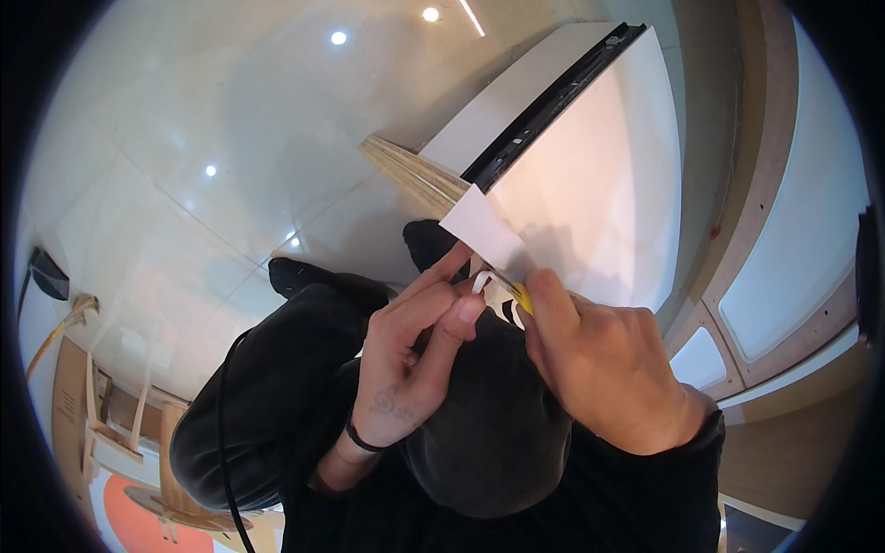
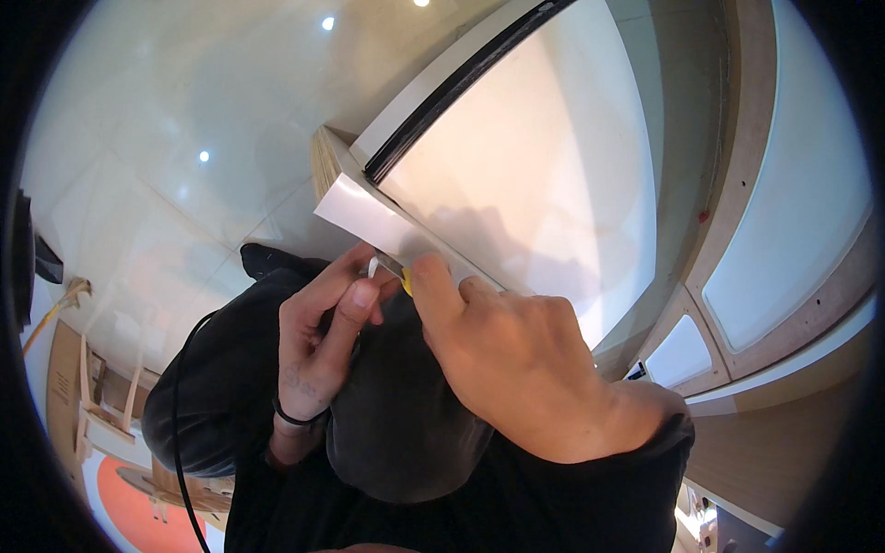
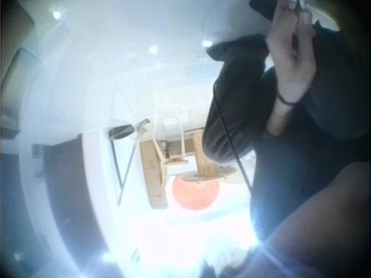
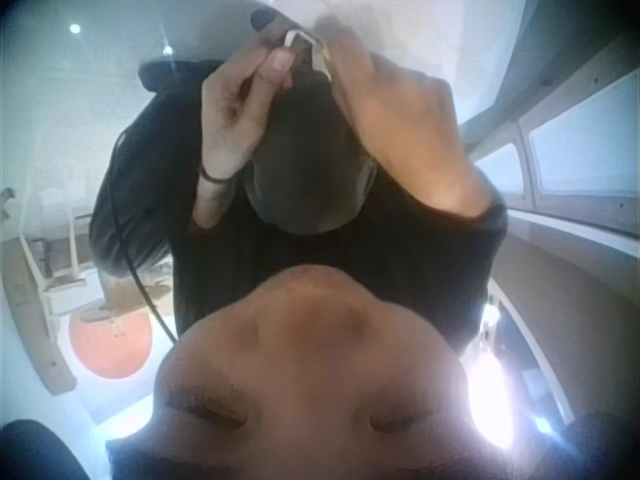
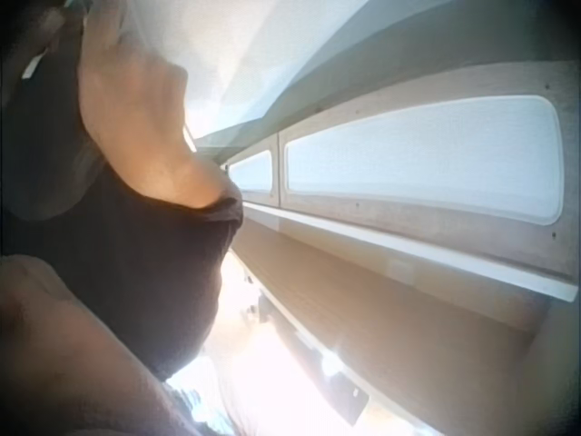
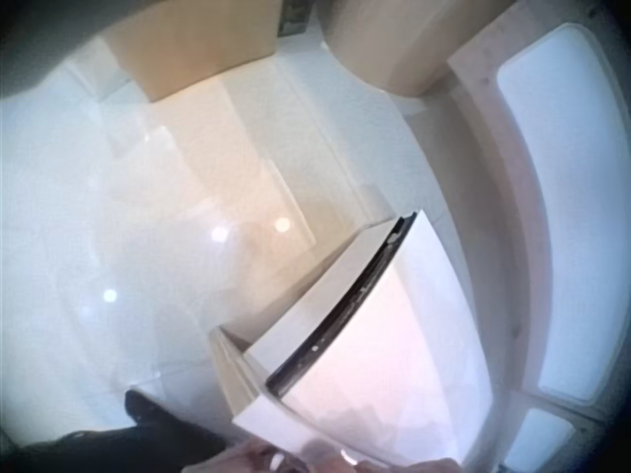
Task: The person uses scissors and a utility knife to trim excess material from white curved furniture panels. They cut along edges and remove small strips of material while working on the floor.
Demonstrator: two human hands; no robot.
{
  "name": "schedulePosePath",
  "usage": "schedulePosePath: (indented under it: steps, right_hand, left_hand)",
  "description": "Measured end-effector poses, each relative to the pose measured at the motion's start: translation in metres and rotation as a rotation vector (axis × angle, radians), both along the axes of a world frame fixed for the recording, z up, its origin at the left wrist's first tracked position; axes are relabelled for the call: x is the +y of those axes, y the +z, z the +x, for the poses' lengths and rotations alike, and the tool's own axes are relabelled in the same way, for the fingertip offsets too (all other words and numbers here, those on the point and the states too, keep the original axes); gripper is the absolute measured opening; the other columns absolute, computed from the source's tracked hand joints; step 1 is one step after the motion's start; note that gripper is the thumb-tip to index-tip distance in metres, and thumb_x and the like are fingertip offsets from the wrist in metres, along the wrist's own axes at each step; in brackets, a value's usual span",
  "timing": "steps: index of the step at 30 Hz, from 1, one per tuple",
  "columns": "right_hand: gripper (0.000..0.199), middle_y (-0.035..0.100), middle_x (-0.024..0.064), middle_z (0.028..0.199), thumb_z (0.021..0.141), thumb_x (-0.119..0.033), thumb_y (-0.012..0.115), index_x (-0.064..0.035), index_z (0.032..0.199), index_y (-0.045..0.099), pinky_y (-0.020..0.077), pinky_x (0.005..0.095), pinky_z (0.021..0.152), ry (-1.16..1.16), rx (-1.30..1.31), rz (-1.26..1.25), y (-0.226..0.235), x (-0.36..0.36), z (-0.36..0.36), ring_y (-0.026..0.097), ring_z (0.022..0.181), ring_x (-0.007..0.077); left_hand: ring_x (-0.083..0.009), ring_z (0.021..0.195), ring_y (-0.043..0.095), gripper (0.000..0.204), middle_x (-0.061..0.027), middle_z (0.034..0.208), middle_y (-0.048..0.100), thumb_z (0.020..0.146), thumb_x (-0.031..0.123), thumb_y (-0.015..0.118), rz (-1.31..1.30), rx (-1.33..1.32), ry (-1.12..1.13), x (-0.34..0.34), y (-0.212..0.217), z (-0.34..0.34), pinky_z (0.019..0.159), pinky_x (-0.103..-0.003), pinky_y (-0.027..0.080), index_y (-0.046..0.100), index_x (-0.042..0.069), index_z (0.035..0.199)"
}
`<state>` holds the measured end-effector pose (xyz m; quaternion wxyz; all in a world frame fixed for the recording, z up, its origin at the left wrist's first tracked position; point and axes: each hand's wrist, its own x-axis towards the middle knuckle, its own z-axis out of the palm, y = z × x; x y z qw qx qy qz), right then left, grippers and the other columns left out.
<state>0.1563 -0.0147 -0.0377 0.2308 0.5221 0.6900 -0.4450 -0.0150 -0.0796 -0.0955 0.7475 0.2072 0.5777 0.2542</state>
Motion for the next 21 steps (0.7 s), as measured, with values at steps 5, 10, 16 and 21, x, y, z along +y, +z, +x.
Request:
schedulePosePath:
  steps: [5,10,16,21]
  right_hand:
    - [0.022,0.065,0.0163,0.069,0.093,-0.010,0.065,-0.0027,0.108,0.050,0.0516,0.0456,0.053,-0.019,0.017,0.009,-0.003,-0.002,0.000,0.066,0.061,0.0391]
    - [0.022,0.065,0.0169,0.068,0.095,-0.010,0.063,-0.0032,0.111,0.051,0.0505,0.0458,0.053,-0.051,0.061,0.057,-0.001,-0.005,0.004,0.065,0.060,0.0393]
    - [0.024,0.066,0.0169,0.071,0.095,-0.010,0.063,-0.0022,0.115,0.053,0.0530,0.0394,0.054,-0.234,0.170,0.175,0.007,-0.015,0.021,0.067,0.059,0.0353]
    - [0.021,0.066,0.0191,0.070,0.099,-0.012,0.059,-0.0011,0.116,0.053,0.0517,0.0402,0.054,-0.416,0.230,0.083,-0.003,-0.035,0.027,0.067,0.058,0.0377]
  left_hand:
    - [-0.0203,0.117,0.064,0.033,-0.0129,0.081,0.060,0.103,0.014,0.058,0.095,-0.032,-0.017,-0.005,-0.009,-0.001,0.080,-0.028,0.048,0.058,-0.004,0.076]
    - [-0.0262,0.103,0.069,0.025,-0.0137,0.087,0.064,0.102,0.015,0.060,0.178,0.073,-0.094,-0.001,-0.011,-0.003,0.076,-0.028,0.049,0.062,-0.003,0.084]
    - [-0.0287,0.082,0.066,0.017,-0.0123,0.103,0.068,0.091,0.016,0.072,0.677,0.607,-0.403,0.012,-0.009,-0.010,0.070,-0.034,0.053,0.068,0.002,0.098]
    - [-0.0281,0.090,0.067,0.019,-0.0142,0.108,0.067,0.085,0.008,0.075,0.720,0.483,-0.289,0.020,-0.017,-0.013,0.078,-0.036,0.052,0.070,0.000,0.101]
